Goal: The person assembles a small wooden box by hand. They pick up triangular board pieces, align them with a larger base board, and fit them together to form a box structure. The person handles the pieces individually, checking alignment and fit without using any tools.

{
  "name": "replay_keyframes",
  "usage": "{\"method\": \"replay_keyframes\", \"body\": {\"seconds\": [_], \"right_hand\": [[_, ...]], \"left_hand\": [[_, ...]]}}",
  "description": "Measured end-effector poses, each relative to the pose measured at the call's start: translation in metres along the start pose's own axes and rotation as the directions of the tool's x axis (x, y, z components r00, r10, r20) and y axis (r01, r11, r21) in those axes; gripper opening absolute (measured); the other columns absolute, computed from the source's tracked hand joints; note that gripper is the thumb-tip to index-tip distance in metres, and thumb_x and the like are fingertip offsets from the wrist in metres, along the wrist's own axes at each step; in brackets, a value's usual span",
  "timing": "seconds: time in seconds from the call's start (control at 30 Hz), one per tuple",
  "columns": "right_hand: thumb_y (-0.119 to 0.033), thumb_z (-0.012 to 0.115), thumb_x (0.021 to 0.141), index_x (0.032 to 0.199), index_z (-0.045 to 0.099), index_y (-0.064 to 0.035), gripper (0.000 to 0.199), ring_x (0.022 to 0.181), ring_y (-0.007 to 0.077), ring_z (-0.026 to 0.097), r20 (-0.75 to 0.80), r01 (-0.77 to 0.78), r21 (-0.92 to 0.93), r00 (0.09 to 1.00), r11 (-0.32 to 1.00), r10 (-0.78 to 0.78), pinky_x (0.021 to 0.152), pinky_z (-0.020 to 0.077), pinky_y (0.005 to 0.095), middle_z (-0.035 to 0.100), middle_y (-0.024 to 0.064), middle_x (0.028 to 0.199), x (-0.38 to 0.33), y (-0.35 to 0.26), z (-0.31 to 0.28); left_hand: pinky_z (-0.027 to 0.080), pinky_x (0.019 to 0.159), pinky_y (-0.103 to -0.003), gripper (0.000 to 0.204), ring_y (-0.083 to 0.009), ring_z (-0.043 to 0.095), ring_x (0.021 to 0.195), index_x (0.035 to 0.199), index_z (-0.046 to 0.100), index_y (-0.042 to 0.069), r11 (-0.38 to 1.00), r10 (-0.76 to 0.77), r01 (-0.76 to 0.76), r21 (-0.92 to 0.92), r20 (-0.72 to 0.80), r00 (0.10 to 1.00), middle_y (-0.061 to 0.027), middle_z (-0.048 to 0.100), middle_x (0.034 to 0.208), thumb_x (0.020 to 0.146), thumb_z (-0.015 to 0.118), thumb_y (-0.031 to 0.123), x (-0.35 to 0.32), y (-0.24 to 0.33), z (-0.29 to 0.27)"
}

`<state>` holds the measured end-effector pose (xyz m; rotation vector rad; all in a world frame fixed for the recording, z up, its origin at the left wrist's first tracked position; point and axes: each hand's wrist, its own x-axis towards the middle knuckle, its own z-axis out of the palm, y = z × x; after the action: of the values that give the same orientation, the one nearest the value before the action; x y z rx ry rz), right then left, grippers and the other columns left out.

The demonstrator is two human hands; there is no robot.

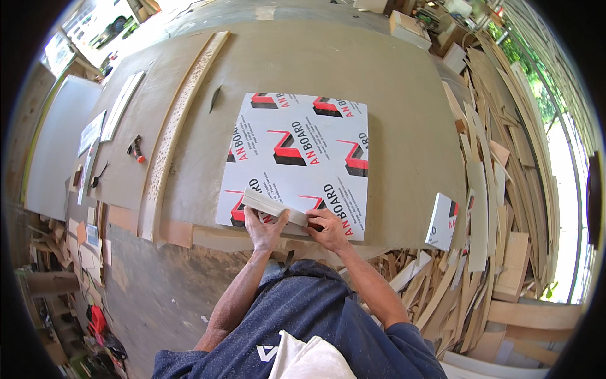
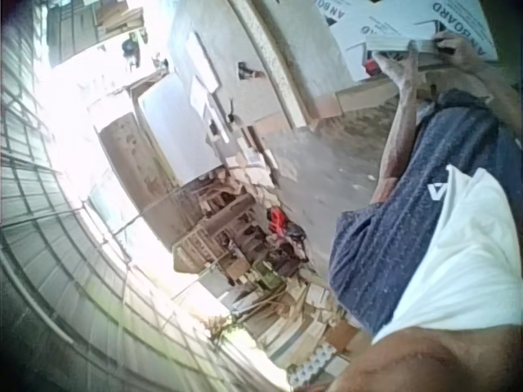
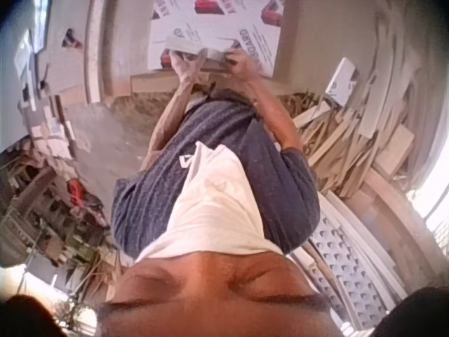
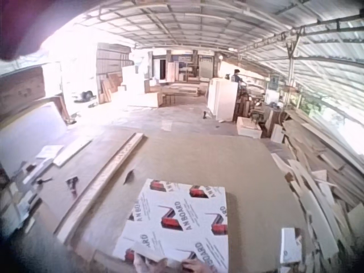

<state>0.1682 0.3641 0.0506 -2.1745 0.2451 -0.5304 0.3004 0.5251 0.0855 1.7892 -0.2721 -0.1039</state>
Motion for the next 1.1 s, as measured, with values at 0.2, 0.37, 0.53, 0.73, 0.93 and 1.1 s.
{"method": "replay_keyframes", "body": {"seconds": [0.2, 0.37, 0.53, 0.73, 0.93, 1.1], "right_hand": [[-0.024, 0.087, 0.074, 0.109, 0.067, -0.0067, 0.044, 0.089, 0.0286, 0.066, -0.013, -0.012, -0.156, 1.000, 0.988, 0.010, 0.079, 0.0540, 0.0407, 0.070, 0.0098, 0.102, 0.009, -0.011, 0.006], [-0.022, 0.088, 0.073, 0.111, 0.066, -0.0079, 0.046, 0.090, 0.0292, 0.065, -0.044, 0.024, -0.142, 0.999, 0.990, -0.031, 0.079, 0.0530, 0.0404, 0.069, 0.0100, 0.100, 0.011, -0.014, 0.011], [-0.017, 0.086, 0.072, 0.112, 0.068, -0.0073, 0.045, 0.093, 0.0308, 0.064, 0.013, 0.038, -0.172, 0.999, 0.984, -0.036, 0.082, 0.0529, 0.0418, 0.070, 0.0094, 0.106, 0.016, -0.019, 0.008], [-0.014, 0.090, 0.069, 0.107, 0.069, -0.0069, 0.045, 0.090, 0.0299, 0.065, 0.016, 0.067, -0.199, 0.998, 0.978, -0.065, 0.079, 0.0524, 0.0407, 0.070, 0.0098, 0.098, 0.019, -0.016, 0.011], [-0.011, 0.090, 0.066, 0.103, 0.067, -0.0063, 0.044, 0.087, 0.0295, 0.063, 0.056, 0.048, -0.227, 0.998, 0.973, -0.037, 0.077, 0.0507, 0.0406, 0.069, 0.0086, 0.096, 0.025, -0.026, 0.011], [-0.009, 0.089, 0.066, 0.101, 0.066, -0.0066, 0.042, 0.086, 0.0296, 0.062, 0.046, 0.030, -0.240, 0.999, 0.970, -0.019, 0.076, 0.0502, 0.0409, 0.067, 0.0080, 0.094, 0.026, -0.029, 0.013]], "left_hand": [[0.052, 0.092, -0.041, 0.079, -0.0256, 0.062, 0.105, 0.123, 0.047, 0.001, 0.999, 0.039, -0.039, 0.007, -0.017, 0.999, -0.0134, 0.059, 0.113, 0.066, 0.096, 0.024, -0.001, -0.009, -0.002], [0.053, 0.090, -0.041, 0.076, -0.0273, 0.063, 0.103, 0.119, 0.050, 0.002, 0.998, 0.045, -0.044, 0.033, -0.033, 0.998, -0.0135, 0.059, 0.113, 0.065, 0.097, 0.028, 0.001, -0.007, -0.006], [0.053, 0.088, -0.043, 0.075, -0.0302, 0.064, 0.101, 0.117, 0.053, 0.002, 0.984, 0.124, -0.115, 0.134, -0.062, 0.990, -0.0141, 0.059, 0.110, 0.063, 0.098, 0.031, 0.000, -0.001, -0.009], [0.054, 0.087, -0.044, 0.081, -0.0329, 0.061, 0.106, 0.126, 0.049, 0.002, 0.976, 0.173, -0.162, 0.142, -0.068, 0.983, -0.0173, 0.055, 0.116, 0.065, 0.096, 0.028, 0.001, -0.008, -0.006], [0.054, 0.086, -0.046, 0.090, -0.0349, 0.059, 0.106, 0.136, 0.041, 0.003, 0.973, 0.205, -0.197, 0.122, -0.064, 0.977, -0.0183, 0.050, 0.118, 0.066, 0.094, 0.025, 0.002, -0.013, -0.003], [0.054, 0.084, -0.046, 0.097, -0.0347, 0.057, 0.108, 0.140, 0.036, 0.005, 0.979, 0.173, -0.170, 0.110, -0.026, 0.985, -0.0182, 0.046, 0.121, 0.066, 0.094, 0.027, 0.002, -0.020, -0.001]]}}
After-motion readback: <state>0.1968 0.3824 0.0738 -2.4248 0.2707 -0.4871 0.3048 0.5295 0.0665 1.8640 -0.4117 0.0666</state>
